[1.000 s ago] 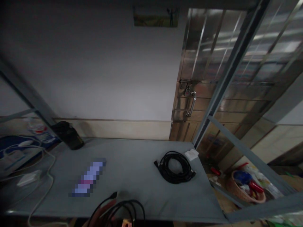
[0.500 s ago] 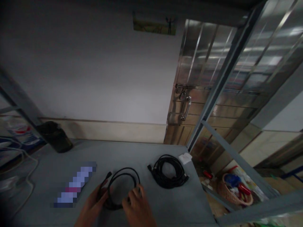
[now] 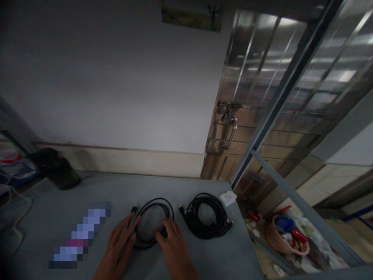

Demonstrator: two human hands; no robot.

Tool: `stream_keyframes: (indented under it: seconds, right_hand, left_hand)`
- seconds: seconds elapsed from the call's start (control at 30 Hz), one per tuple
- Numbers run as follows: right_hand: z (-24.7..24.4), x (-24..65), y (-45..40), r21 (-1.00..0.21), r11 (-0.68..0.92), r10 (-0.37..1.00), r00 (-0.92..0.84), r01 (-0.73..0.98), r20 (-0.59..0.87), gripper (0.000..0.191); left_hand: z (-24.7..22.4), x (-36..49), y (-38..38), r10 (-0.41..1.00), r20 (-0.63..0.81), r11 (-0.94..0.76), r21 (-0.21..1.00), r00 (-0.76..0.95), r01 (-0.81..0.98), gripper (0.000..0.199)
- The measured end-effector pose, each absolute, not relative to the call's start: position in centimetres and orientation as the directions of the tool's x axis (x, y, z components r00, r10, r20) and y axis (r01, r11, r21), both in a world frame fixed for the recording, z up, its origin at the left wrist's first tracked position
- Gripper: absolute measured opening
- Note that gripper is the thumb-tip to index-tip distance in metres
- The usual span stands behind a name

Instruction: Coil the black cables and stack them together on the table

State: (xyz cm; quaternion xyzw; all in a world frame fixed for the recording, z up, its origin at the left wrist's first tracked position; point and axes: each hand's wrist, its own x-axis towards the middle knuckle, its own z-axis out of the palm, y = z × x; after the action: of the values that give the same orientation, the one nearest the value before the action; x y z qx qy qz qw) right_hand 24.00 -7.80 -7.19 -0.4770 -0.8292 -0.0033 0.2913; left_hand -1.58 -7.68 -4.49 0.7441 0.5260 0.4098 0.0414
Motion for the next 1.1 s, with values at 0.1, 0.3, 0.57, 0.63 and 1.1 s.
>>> stream_keyframes:
  seconds: [0.1, 0.3, 0.57, 0.63, 1.1]
  right_hand:
    - [-7.1, 24.3, -8.4, -0.308, 0.52, 0.813, -0.352, 0.796, 0.463, 0.083]
    - [-6.1, 28.4, -9.9, -0.326, 0.39, 0.813, -0.157, 0.861, 0.56, 0.073]
    - [-7.7, 40.0, -11.0, -0.216, 0.249, 0.747, -0.045, 0.944, 0.663, 0.055]
    - [-8.3, 41.0, -11.4, -0.223, 0.255, 0.75, -0.047, 0.941, 0.659, 0.051]
    - [-7.2, 40.5, -11.8, -0.31, 0.324, 0.768, -0.056, 0.894, 0.638, 0.031]
  left_hand:
    - [-4.7, -1.8, -8.1, 0.751, 0.613, -0.556, 0.385, 0.246, 0.737, 0.036]
    - [-5.4, -1.8, -8.0, 0.766, 0.596, -0.53, 0.371, 0.242, 0.763, 0.025]
    - [-6.2, -1.7, -7.7, 0.805, 0.589, -0.4, 0.448, 0.073, 0.799, 0.04]
    - [-6.4, -1.7, -7.6, 0.811, 0.585, -0.361, 0.479, 0.016, 0.8, 0.043]
    - [-3.3, -2.5, -8.3, 0.853, 0.45, -0.218, 0.767, -0.264, 0.604, 0.057]
